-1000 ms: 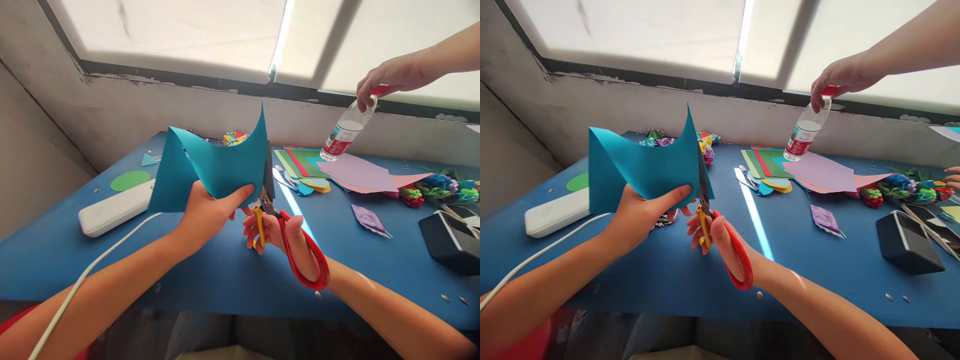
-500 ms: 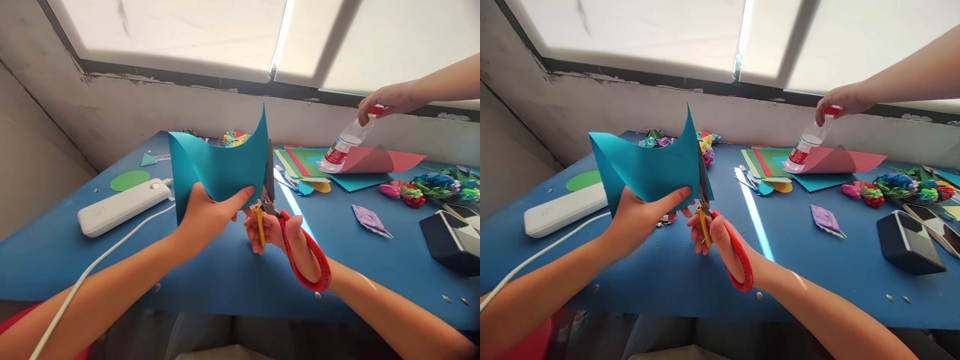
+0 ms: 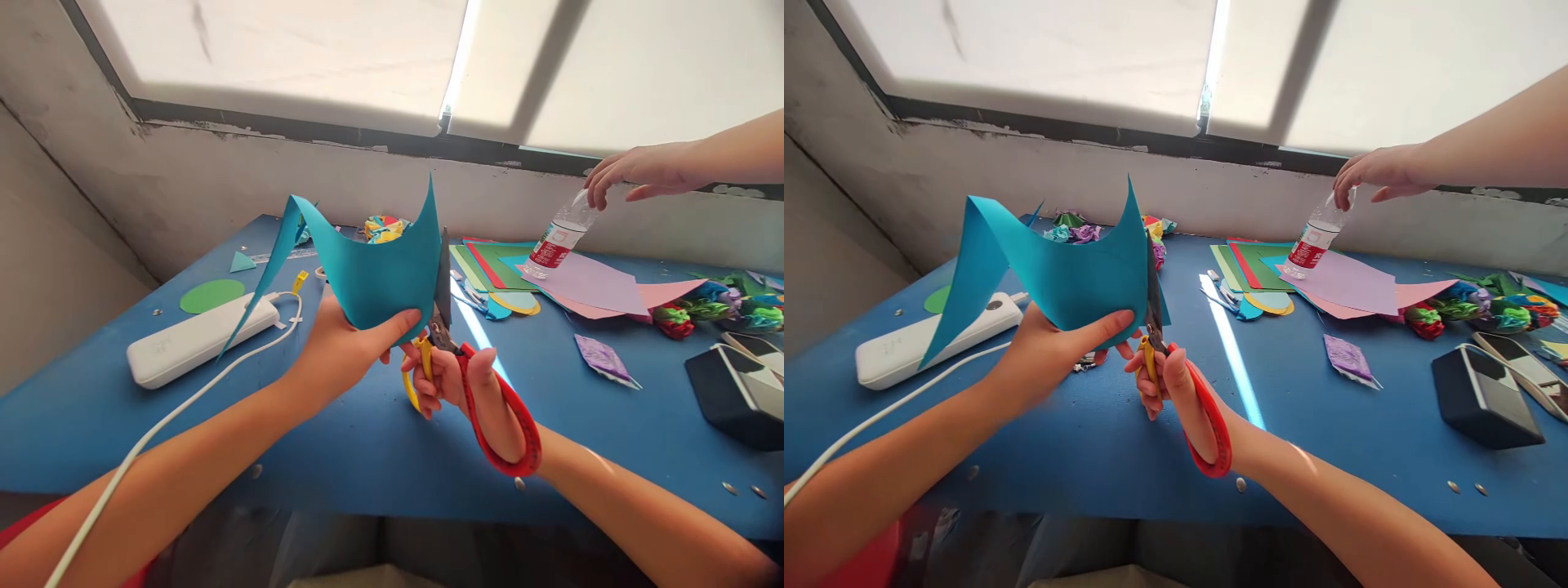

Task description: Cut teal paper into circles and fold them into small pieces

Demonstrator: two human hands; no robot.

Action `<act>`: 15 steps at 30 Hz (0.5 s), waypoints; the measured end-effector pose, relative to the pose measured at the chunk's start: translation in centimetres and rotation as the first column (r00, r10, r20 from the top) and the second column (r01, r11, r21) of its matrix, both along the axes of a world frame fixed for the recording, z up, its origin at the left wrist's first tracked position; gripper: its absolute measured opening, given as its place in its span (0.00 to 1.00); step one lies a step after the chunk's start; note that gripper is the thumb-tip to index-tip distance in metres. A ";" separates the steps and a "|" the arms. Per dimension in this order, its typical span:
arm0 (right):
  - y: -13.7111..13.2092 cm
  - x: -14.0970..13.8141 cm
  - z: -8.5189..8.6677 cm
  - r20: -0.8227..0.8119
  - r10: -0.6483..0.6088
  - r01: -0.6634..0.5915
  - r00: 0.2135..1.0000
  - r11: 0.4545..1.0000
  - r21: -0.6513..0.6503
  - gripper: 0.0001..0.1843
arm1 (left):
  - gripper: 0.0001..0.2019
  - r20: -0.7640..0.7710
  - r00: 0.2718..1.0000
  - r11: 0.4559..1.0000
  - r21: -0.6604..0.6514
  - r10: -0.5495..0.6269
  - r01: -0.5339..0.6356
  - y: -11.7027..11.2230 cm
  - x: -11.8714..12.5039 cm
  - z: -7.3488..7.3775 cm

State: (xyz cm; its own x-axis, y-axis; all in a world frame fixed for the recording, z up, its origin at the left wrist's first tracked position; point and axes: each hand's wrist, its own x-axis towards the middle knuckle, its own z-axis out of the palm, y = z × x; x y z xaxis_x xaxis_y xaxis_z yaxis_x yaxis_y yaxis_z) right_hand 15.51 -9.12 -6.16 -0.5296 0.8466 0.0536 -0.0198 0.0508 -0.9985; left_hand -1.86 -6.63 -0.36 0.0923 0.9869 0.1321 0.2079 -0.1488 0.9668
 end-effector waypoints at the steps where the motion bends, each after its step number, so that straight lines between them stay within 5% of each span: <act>1: 0.1 -0.1 0.0 -0.008 0.006 -0.006 1.000 1.000 0.003 0.41 | 0.11 0.002 1.000 1.000 -0.005 -0.012 0.012 0.0 0.0 0.0; 15: -0.3 -1.0 1.0 -0.017 0.013 -0.013 1.000 1.000 -0.026 0.39 | 0.11 0.058 0.997 0.998 -0.001 -0.057 0.057 -0.2 0.0 0.2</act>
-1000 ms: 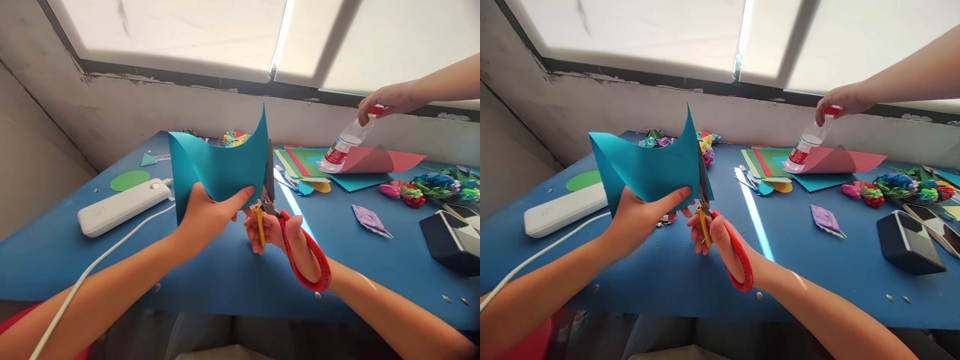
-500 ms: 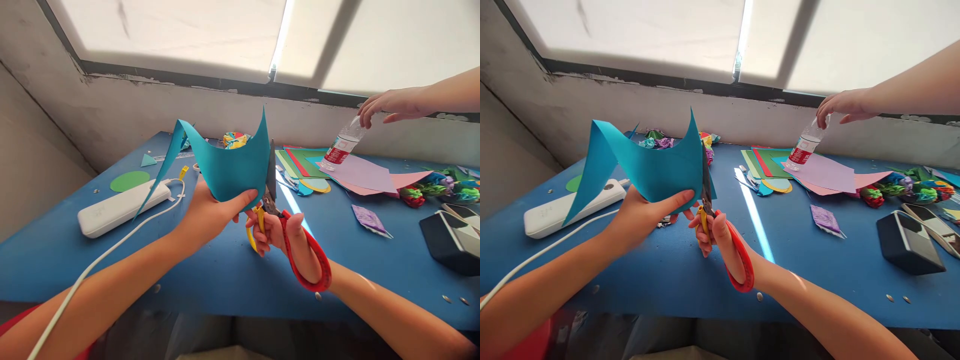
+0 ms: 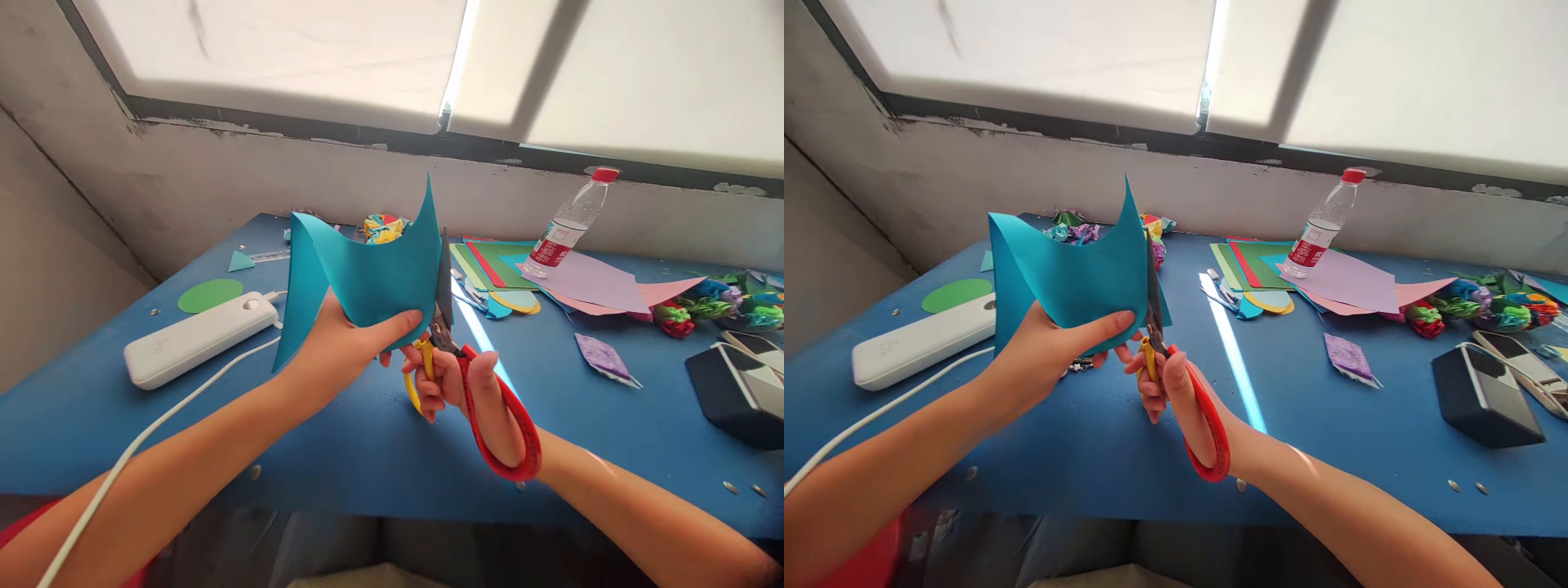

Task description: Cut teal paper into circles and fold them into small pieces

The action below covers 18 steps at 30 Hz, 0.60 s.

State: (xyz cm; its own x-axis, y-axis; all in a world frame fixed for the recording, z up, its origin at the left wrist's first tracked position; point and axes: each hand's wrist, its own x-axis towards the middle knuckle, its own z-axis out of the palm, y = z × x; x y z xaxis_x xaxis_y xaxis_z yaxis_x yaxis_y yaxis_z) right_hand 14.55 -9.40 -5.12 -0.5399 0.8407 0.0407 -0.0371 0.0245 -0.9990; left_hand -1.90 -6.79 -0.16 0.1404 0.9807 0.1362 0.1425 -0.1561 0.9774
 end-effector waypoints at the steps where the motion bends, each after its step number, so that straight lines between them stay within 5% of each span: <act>1: 0.0 0.0 -0.1 0.003 -0.006 0.006 1.000 1.000 -0.005 0.39 | 0.12 -0.002 1.000 1.000 0.000 -0.001 0.001 0.0 0.0 0.0; 18: 0.7 0.4 -1.8 -0.008 -0.035 0.035 0.999 0.999 -0.019 0.39 | 0.09 0.025 0.998 0.997 -0.049 -0.050 0.051 -0.3 -0.2 0.4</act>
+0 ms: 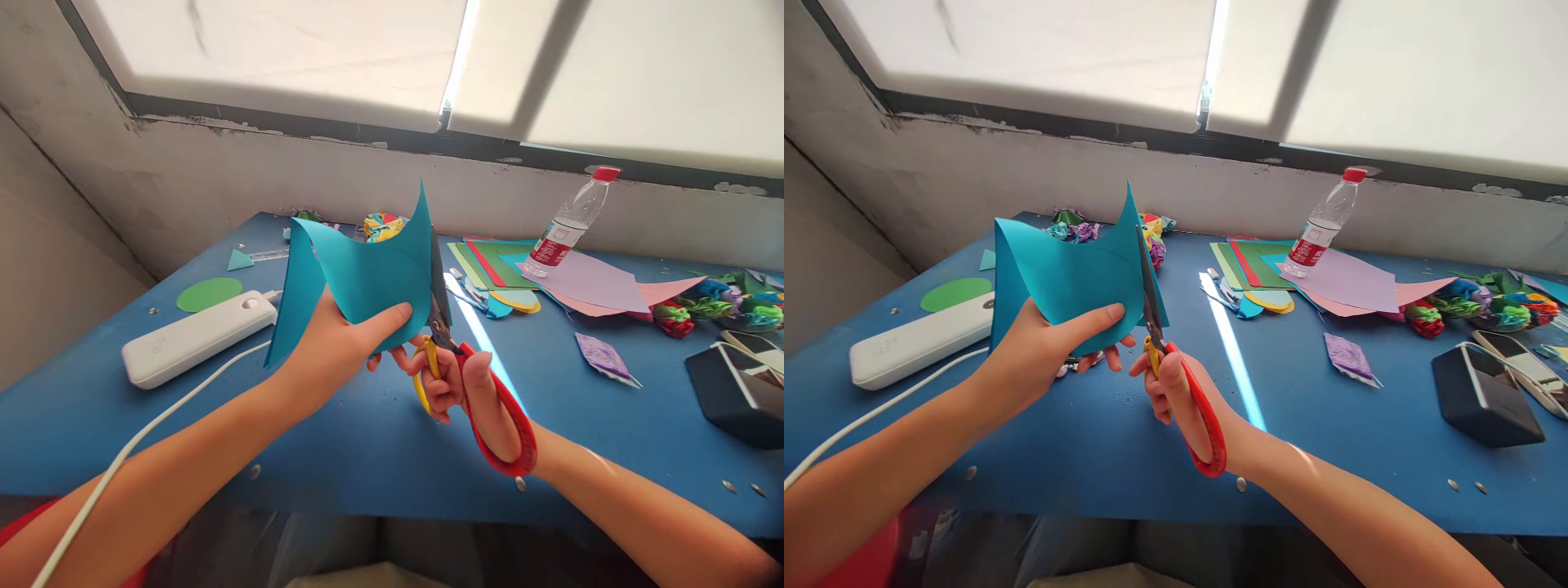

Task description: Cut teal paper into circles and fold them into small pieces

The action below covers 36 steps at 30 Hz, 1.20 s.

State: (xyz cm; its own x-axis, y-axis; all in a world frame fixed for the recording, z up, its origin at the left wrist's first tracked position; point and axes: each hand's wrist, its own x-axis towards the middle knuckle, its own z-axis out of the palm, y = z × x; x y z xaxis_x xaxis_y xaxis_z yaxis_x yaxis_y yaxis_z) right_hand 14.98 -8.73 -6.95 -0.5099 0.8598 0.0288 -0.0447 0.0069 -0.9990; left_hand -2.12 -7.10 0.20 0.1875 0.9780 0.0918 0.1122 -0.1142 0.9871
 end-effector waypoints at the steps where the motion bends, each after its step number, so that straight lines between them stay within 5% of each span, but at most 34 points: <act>1: 0.0 0.0 -0.1 -0.003 -0.005 0.005 1.000 1.000 -0.005 0.39 | 0.09 -0.004 1.000 1.000 -0.004 0.001 -0.001 0.0 0.0 0.1; 16: -0.5 0.2 0.3 0.014 -0.045 0.046 0.999 0.998 -0.045 0.41 | 0.08 -0.062 0.998 0.998 -0.061 0.018 -0.022 0.5 -0.1 1.2; 22: -0.6 0.0 0.3 -0.016 -0.067 0.066 0.998 0.996 -0.062 0.40 | 0.09 -0.007 0.998 0.995 -0.085 -0.060 0.059 1.0 -0.8 0.6; 36: -0.5 -0.2 1.0 -0.012 -0.062 0.061 0.998 0.993 -0.099 0.39 | 0.11 0.027 0.999 0.998 -0.046 -0.039 0.040 1.2 -1.0 0.3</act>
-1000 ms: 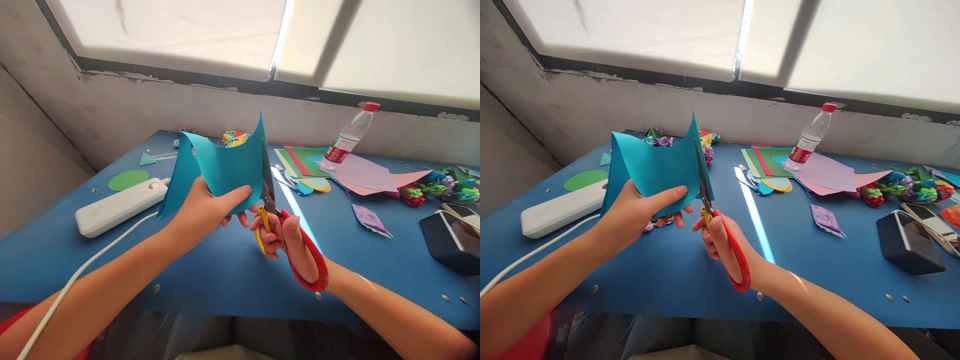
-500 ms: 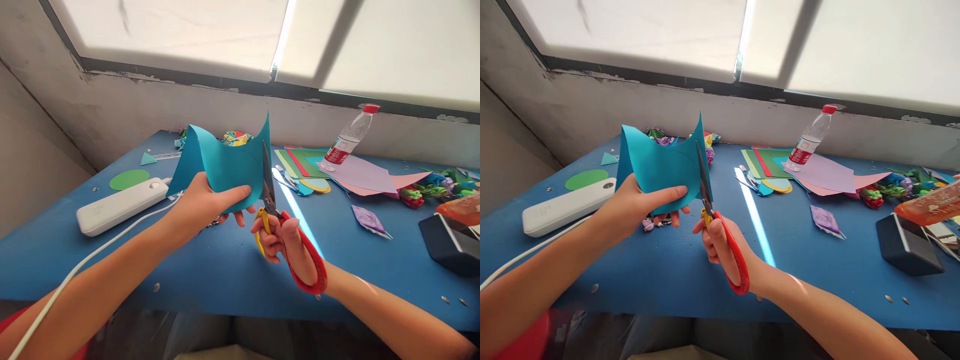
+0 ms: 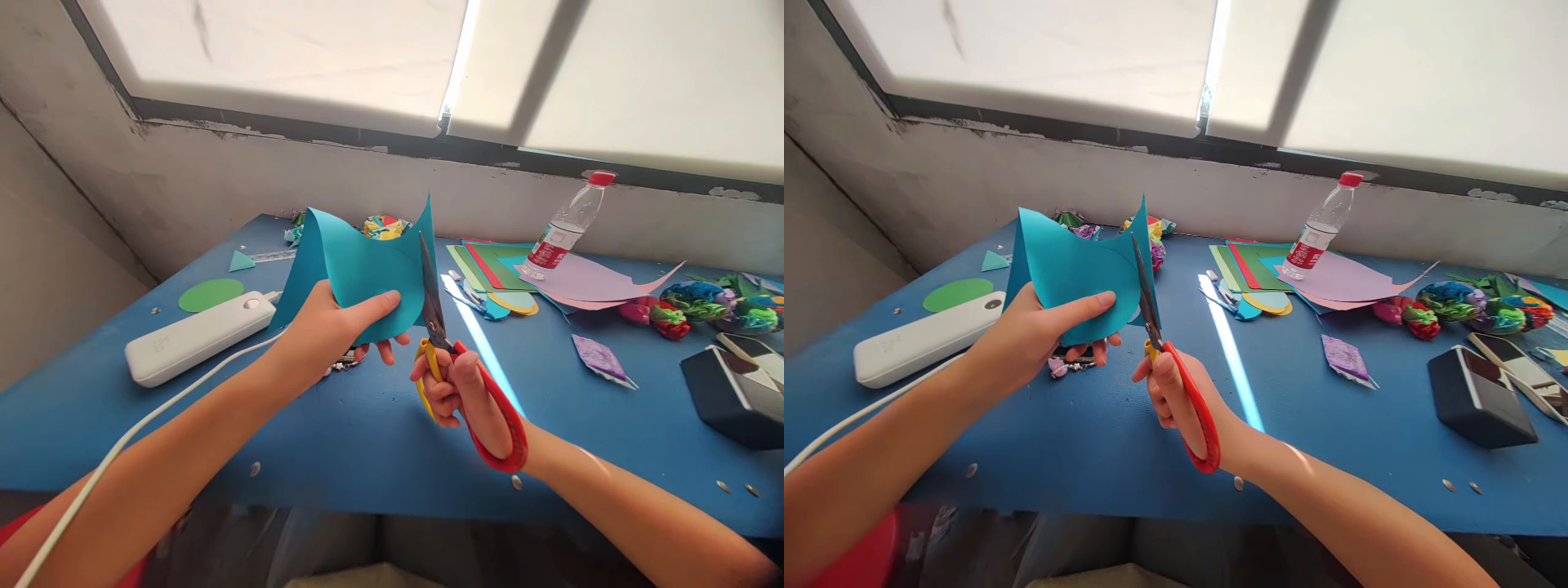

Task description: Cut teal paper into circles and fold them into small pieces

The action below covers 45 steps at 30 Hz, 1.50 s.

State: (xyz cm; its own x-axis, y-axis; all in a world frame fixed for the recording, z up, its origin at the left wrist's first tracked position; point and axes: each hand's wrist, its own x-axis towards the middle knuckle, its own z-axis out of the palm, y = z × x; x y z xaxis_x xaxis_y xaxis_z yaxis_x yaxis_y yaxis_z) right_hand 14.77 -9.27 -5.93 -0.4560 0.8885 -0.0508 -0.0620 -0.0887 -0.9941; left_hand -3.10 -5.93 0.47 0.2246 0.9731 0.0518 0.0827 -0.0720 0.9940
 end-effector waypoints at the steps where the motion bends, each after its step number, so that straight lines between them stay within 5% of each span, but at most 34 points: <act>1: 0.0 0.0 0.1 -0.003 0.008 -0.008 1.000 1.000 0.001 0.38 | 0.11 -0.010 1.000 1.000 0.006 0.009 -0.009 0.0 0.0 0.0; 35: -0.2 0.0 0.1 -0.019 -0.015 0.014 1.000 1.000 -0.019 0.35 | 0.12 -0.185 0.982 0.999 -0.024 -0.044 0.040 0.4 -0.6 1.4; 40: -0.1 0.2 -0.4 0.008 0.103 -0.103 0.995 0.987 0.127 0.40 | 0.11 -0.164 0.986 1.000 0.020 0.001 0.002 0.1 -0.2 1.6; 45: 0.4 0.9 -0.9 0.038 0.204 -0.207 0.978 0.949 0.239 0.48 | 0.09 -0.150 0.986 0.997 -0.007 -0.078 0.078 0.2 -0.4 1.6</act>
